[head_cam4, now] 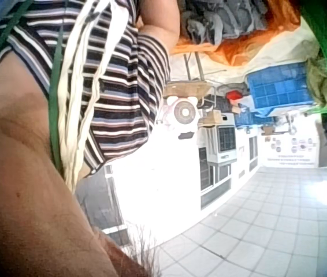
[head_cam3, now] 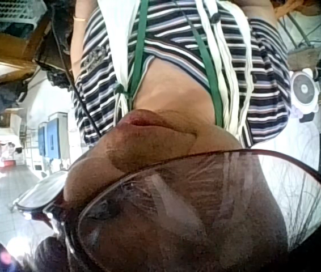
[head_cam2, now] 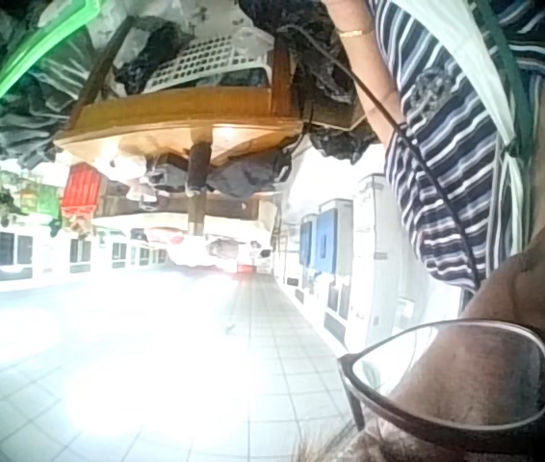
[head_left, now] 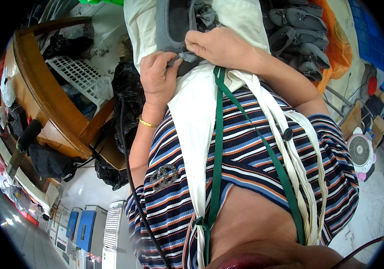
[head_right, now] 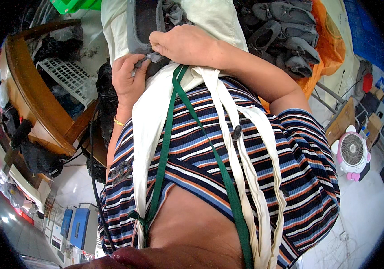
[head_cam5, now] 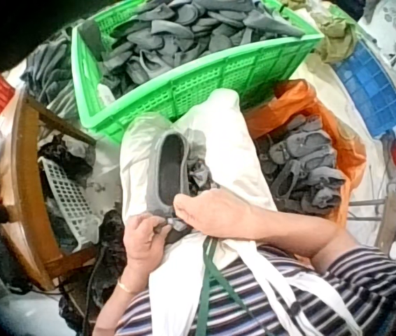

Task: The person sits on the floor and sews a grey slipper using a needle and thread. They pull the thread through the fabric repeatedly to stitch the shoe's opening. The person handles multiple grey slippers, picking them up from a green basket and placing them back down.

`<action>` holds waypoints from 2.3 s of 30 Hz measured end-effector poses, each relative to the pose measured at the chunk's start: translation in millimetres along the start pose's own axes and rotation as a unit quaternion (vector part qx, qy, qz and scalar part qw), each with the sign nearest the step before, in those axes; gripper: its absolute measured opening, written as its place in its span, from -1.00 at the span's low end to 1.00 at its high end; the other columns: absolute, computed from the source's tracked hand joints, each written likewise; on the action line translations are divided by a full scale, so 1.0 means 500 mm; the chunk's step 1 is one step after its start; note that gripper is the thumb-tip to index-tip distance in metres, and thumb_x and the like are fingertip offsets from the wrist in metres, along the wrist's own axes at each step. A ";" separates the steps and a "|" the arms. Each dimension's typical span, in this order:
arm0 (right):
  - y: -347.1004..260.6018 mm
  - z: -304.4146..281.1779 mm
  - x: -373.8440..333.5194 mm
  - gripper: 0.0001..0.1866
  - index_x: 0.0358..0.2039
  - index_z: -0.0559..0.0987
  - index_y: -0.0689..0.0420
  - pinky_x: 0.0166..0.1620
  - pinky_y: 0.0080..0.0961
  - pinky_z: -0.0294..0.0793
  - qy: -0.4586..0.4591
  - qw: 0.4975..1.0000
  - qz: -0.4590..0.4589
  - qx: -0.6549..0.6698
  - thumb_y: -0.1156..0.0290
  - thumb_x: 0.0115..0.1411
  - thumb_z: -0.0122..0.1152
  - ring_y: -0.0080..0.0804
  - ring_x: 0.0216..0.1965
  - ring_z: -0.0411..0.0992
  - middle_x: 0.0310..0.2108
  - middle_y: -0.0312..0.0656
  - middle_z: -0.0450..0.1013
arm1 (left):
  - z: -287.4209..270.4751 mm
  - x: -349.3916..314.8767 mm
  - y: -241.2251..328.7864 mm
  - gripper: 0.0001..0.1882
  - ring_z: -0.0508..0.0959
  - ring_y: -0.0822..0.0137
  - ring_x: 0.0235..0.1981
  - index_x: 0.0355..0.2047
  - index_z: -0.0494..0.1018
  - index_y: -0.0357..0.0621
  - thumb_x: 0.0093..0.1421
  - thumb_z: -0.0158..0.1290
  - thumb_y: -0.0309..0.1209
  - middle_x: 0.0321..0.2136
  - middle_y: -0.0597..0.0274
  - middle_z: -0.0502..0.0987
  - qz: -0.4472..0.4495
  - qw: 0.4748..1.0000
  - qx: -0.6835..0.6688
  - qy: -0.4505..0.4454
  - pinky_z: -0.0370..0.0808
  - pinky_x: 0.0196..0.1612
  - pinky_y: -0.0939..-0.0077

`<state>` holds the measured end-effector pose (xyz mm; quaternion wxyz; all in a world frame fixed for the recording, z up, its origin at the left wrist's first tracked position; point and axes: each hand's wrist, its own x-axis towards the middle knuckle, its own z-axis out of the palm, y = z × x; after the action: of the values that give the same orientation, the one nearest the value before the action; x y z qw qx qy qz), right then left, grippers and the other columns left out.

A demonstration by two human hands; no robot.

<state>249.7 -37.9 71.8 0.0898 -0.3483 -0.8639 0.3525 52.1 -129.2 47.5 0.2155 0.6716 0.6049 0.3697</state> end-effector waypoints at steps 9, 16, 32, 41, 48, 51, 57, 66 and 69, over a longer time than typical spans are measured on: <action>-0.009 0.008 -0.010 -0.84 -0.23 0.58 0.10 -0.34 -0.35 0.50 -0.016 1.000 -0.023 0.002 0.34 0.26 0.09 -0.12 -0.43 0.54 -0.43 -0.07 0.56 | 0.009 -0.006 -0.007 -0.77 0.49 0.20 -0.32 -0.33 0.57 -0.14 -0.05 0.29 -0.58 -0.38 0.20 0.55 0.007 1.000 -0.004 0.027 0.42 -0.25 0.41; -0.008 0.008 -0.006 -0.82 -0.23 0.59 0.12 -0.34 -0.35 0.50 -0.038 0.999 -0.018 -0.017 0.36 0.25 0.10 -0.12 -0.45 0.54 -0.45 -0.06 0.55 | 0.013 -0.008 -0.008 -0.76 0.47 0.18 -0.33 -0.35 0.56 -0.14 -0.08 0.29 -0.59 -0.40 0.21 0.53 0.008 0.999 -0.004 0.036 0.41 -0.26 0.39; 0.001 0.004 -0.004 -0.83 -0.23 0.61 0.11 -0.36 -0.31 0.50 -0.031 0.999 -0.043 -0.005 0.37 0.20 0.14 -0.11 -0.47 0.54 -0.49 -0.04 0.54 | 0.015 -0.008 -0.010 -0.76 0.48 0.17 -0.34 -0.36 0.56 -0.13 -0.08 0.28 -0.59 -0.41 0.20 0.54 0.032 0.999 0.001 0.044 0.42 -0.26 0.38; -0.015 0.011 0.004 -0.88 -0.27 0.55 0.04 -0.38 -0.24 0.49 -0.033 0.999 -0.010 -0.014 0.33 0.24 0.10 -0.06 -0.46 0.53 -0.51 -0.07 0.53 | 0.014 -0.008 -0.011 -0.77 0.47 0.18 -0.43 -0.39 0.56 -0.11 -0.10 0.29 -0.58 -0.49 0.21 0.51 0.055 0.996 0.032 0.054 0.40 -0.36 0.36; -0.012 0.038 0.005 -0.87 -0.25 0.53 0.03 -0.36 -0.24 0.50 -0.038 0.999 0.011 -0.016 0.32 0.24 0.11 -0.06 -0.45 0.53 -0.49 -0.07 0.54 | 0.016 -0.011 -0.012 -0.78 0.46 0.20 -0.47 -0.40 0.56 -0.12 -0.10 0.30 -0.58 -0.54 0.22 0.48 0.051 0.997 0.031 0.056 0.40 -0.41 0.38; -0.001 0.032 0.001 -0.86 -0.25 0.54 0.07 -0.35 -0.26 0.50 -0.025 0.999 -0.009 0.019 0.33 0.23 0.11 -0.06 -0.43 0.53 -0.48 -0.07 0.54 | 0.017 -0.013 -0.011 -0.78 0.47 0.20 -0.46 -0.39 0.57 -0.12 -0.10 0.31 -0.57 -0.53 0.22 0.49 0.036 0.997 0.022 0.059 0.40 -0.40 0.39; 0.010 0.024 0.003 -0.84 -0.25 0.56 0.16 -0.31 -0.32 0.50 -0.041 0.995 -0.029 0.082 0.39 0.22 0.10 -0.09 -0.42 0.54 -0.46 -0.03 0.54 | 0.021 -0.015 -0.014 -0.78 0.48 0.20 -0.45 -0.38 0.57 -0.13 -0.09 0.31 -0.57 -0.52 0.20 0.50 0.027 0.998 0.003 0.060 0.41 -0.38 0.40; 0.019 0.012 0.007 -0.80 -0.23 0.60 0.21 -0.27 -0.39 0.50 -0.065 0.988 -0.034 0.133 0.44 0.20 0.09 -0.15 -0.41 0.55 -0.41 -0.02 0.55 | 0.022 -0.016 -0.020 -0.78 0.48 0.20 -0.44 -0.38 0.57 -0.13 -0.09 0.31 -0.57 -0.51 0.20 0.50 0.033 0.998 0.008 0.061 0.41 -0.37 0.39; 0.016 0.004 0.010 -0.80 -0.24 0.60 0.21 -0.27 -0.39 0.50 -0.071 0.989 -0.039 0.121 0.43 0.20 0.09 -0.15 -0.40 0.55 -0.41 -0.03 0.56 | 0.022 -0.015 -0.019 -0.77 0.48 0.20 -0.44 -0.38 0.57 -0.13 -0.10 0.31 -0.56 -0.52 0.20 0.50 0.033 0.998 0.008 0.062 0.41 -0.37 0.39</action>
<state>249.4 -32.0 64.5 0.0833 -0.2753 -0.8320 0.4745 54.1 -133.2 31.6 0.1600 0.6690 0.5971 0.4126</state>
